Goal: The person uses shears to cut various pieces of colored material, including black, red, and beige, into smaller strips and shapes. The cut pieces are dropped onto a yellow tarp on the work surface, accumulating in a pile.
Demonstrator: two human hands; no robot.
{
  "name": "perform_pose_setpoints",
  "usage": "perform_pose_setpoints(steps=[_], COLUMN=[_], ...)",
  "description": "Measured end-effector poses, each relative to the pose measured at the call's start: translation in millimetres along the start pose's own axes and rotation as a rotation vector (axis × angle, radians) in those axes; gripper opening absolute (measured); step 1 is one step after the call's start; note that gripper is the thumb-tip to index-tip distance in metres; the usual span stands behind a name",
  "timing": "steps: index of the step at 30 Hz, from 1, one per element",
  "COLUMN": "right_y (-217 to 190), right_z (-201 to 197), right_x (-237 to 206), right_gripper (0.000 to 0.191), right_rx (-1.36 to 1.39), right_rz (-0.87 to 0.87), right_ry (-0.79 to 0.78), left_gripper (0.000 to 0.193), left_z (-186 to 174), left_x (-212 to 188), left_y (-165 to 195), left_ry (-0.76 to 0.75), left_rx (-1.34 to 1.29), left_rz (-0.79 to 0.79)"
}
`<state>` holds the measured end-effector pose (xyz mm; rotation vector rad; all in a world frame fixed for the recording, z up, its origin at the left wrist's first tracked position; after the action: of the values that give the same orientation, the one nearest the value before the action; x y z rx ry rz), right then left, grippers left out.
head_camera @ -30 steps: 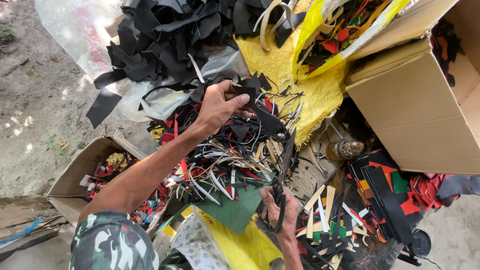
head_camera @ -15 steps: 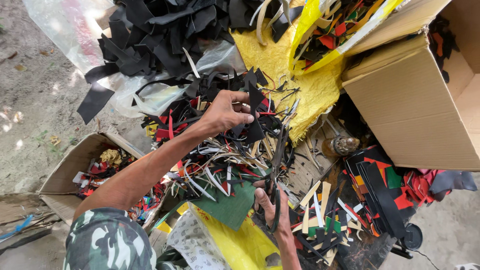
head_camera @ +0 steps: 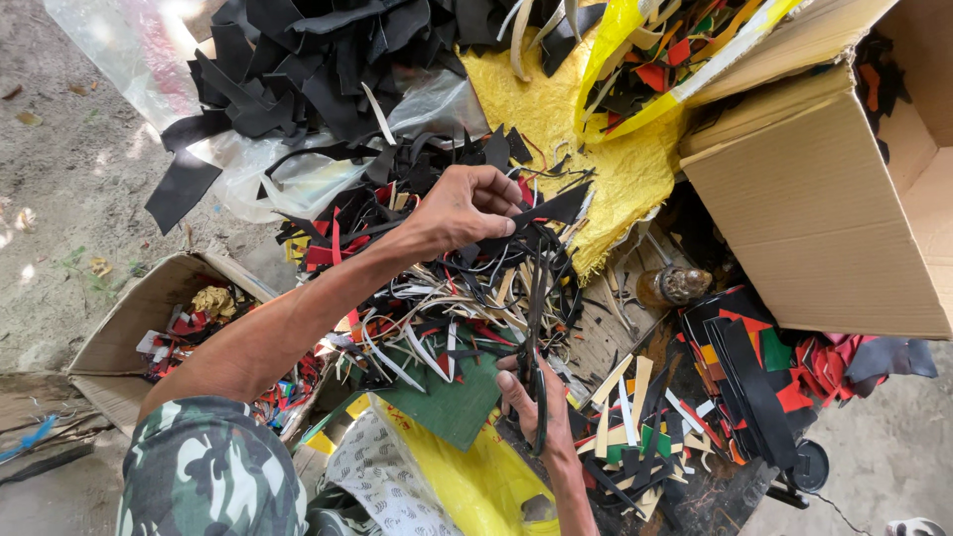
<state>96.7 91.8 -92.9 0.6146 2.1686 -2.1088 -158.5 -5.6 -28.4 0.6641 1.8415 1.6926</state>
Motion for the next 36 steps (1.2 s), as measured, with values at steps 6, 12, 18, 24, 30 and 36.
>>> perform_pose_setpoints(steps=[6, 12, 18, 24, 30, 36], right_y=[-8, 3, 12, 9, 6, -4], right_z=[2, -6, -10, -11, -9, -3], right_x=[5, 19, 22, 22, 20, 21], right_gripper=[0.057, 0.038, 0.030, 0.031, 0.034, 0.041], right_rx=[-0.050, -0.021, 0.103, -0.014, 0.024, -0.003], right_rz=[-0.027, -0.020, -0.022, -0.062, -0.056, -0.078], right_ry=[-0.027, 0.098, 0.167, 0.162, 0.146, 0.083], left_gripper=[0.023, 0.029, 0.047, 0.029, 0.020, 0.024], left_z=[13, 36, 36, 69, 69, 64], left_x=[-5, -15, -30, -48, -38, -39], left_y=[1, 6, -12, -48, -49, -27], left_ry=[-0.064, -0.150, 0.012, 0.172, 0.156, 0.158], left_rx=[-0.042, -0.068, -0.507, -0.670, -0.682, -0.490], left_rz=[0.015, 0.049, -0.129, -0.036, -0.048, 0.001])
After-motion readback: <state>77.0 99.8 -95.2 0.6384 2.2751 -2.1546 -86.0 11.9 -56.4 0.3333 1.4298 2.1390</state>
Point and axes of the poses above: each hand's wrist, its own x-axis towards the middle knuckle, its own z-axis out of the palm, y = z × x, the point moved 8 cm from there along x, towards the middle knuckle, and after that the axes turned 7 degrees about x, right-handed, at the moved point
